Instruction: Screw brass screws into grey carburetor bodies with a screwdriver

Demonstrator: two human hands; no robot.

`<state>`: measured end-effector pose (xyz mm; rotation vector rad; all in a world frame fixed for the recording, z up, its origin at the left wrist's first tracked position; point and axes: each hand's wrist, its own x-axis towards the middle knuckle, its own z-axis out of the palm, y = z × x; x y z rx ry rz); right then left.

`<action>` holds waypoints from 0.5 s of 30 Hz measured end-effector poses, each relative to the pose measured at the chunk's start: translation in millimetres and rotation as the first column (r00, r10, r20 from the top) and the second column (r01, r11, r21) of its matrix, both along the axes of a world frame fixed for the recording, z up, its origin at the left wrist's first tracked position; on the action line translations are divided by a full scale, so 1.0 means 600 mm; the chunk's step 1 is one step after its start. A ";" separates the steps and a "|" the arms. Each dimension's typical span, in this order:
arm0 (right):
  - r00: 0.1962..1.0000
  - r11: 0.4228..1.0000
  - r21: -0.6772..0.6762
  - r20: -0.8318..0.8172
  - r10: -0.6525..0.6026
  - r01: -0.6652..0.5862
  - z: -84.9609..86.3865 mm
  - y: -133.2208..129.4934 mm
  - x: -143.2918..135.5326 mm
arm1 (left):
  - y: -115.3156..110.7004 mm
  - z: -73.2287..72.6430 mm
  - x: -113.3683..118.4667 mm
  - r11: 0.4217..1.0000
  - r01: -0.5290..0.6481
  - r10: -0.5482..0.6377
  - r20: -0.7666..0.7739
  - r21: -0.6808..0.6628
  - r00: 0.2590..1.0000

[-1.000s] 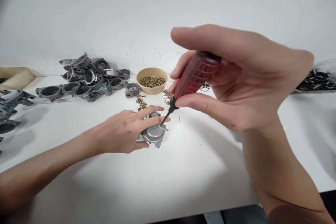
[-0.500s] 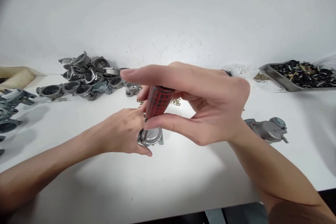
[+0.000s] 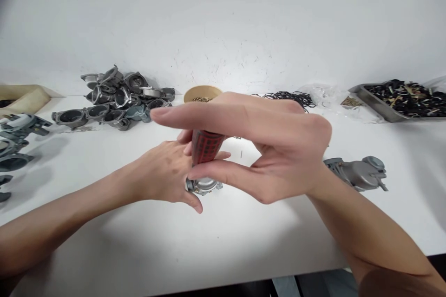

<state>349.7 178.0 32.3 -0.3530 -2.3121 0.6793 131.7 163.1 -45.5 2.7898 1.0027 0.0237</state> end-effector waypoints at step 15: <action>0.993 0.989 -0.101 0.059 -0.101 0.106 -0.010 -0.020 0.002 | 0.000 0.008 0.005 0.999 0.022 -0.024 -0.029 -0.040 0.999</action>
